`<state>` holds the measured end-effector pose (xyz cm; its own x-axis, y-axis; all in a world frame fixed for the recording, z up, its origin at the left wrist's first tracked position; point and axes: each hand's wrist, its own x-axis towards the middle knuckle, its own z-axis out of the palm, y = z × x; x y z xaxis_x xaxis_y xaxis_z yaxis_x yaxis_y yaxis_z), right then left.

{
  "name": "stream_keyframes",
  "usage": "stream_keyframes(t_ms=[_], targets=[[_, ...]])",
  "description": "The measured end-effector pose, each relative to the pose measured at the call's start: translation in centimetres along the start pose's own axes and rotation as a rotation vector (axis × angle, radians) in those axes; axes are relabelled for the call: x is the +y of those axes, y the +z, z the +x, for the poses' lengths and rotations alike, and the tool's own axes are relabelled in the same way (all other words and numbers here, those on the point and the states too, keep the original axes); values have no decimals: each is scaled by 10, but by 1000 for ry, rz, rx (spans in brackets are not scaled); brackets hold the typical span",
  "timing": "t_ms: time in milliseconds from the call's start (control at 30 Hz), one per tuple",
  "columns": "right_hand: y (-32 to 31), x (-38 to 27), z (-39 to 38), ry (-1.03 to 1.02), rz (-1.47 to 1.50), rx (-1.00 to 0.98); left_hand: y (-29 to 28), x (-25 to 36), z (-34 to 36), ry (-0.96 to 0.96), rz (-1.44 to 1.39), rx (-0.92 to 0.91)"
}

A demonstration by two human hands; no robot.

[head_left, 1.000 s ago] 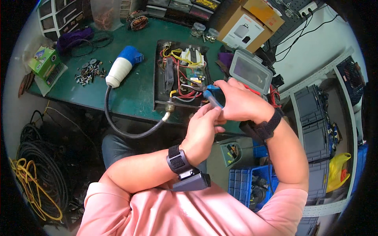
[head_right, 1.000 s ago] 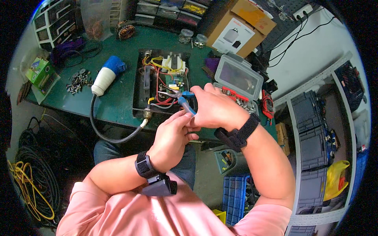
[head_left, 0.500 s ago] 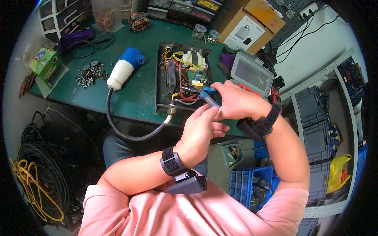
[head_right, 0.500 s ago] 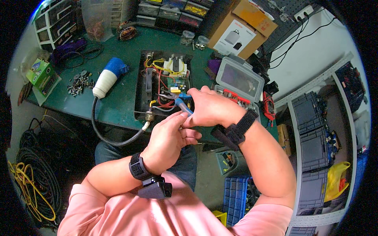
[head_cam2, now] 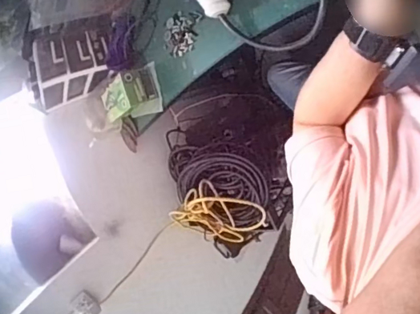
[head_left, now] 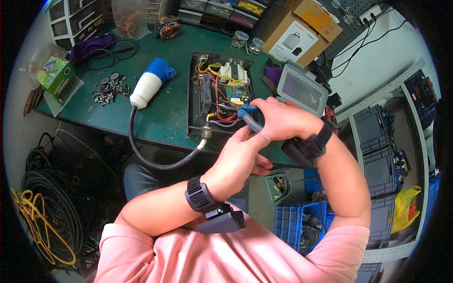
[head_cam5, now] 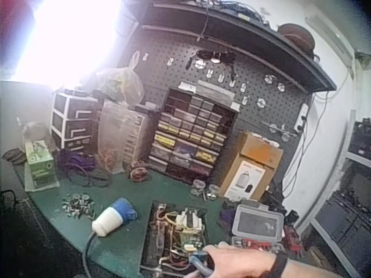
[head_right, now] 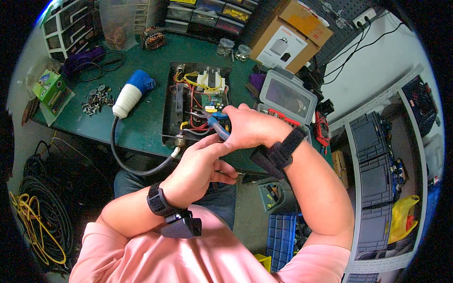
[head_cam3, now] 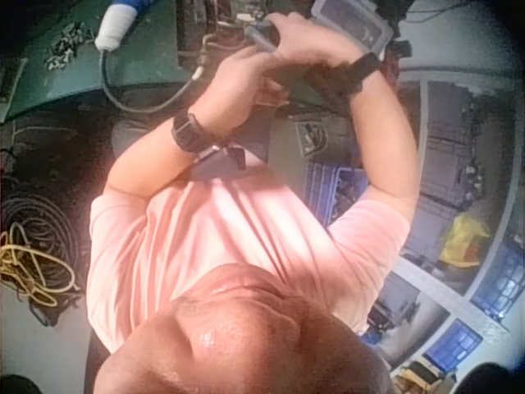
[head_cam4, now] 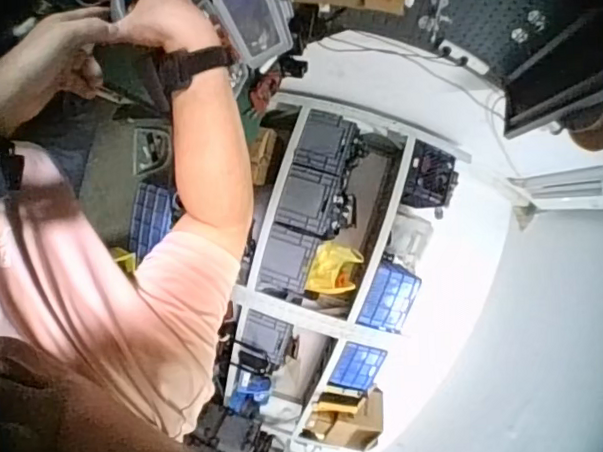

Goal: The person works on an open electronic control box, handling wires and small components. They use pliers to strip a wire and connect it to a terminal inside the box, then use a screwdriver to tighten the connection.

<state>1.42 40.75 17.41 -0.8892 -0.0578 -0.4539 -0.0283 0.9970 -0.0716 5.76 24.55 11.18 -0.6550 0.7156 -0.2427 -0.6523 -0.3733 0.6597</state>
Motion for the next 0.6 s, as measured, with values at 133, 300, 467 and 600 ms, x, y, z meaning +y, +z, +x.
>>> stream_keyframes(t_ms=[133,300,467,600], targets=[[-3,-4,-2,28,-3,-14,2,1,-4,-6,91,-23],[-3,-8,-2,53,-30,-7,-3,-6,0,-2,209,-41],[4,-12,-3,71,-38,41,-6,-9,2,5,176,-32],[11,-17,-6,66,-25,98,-10,-11,3,31,220,-25]])
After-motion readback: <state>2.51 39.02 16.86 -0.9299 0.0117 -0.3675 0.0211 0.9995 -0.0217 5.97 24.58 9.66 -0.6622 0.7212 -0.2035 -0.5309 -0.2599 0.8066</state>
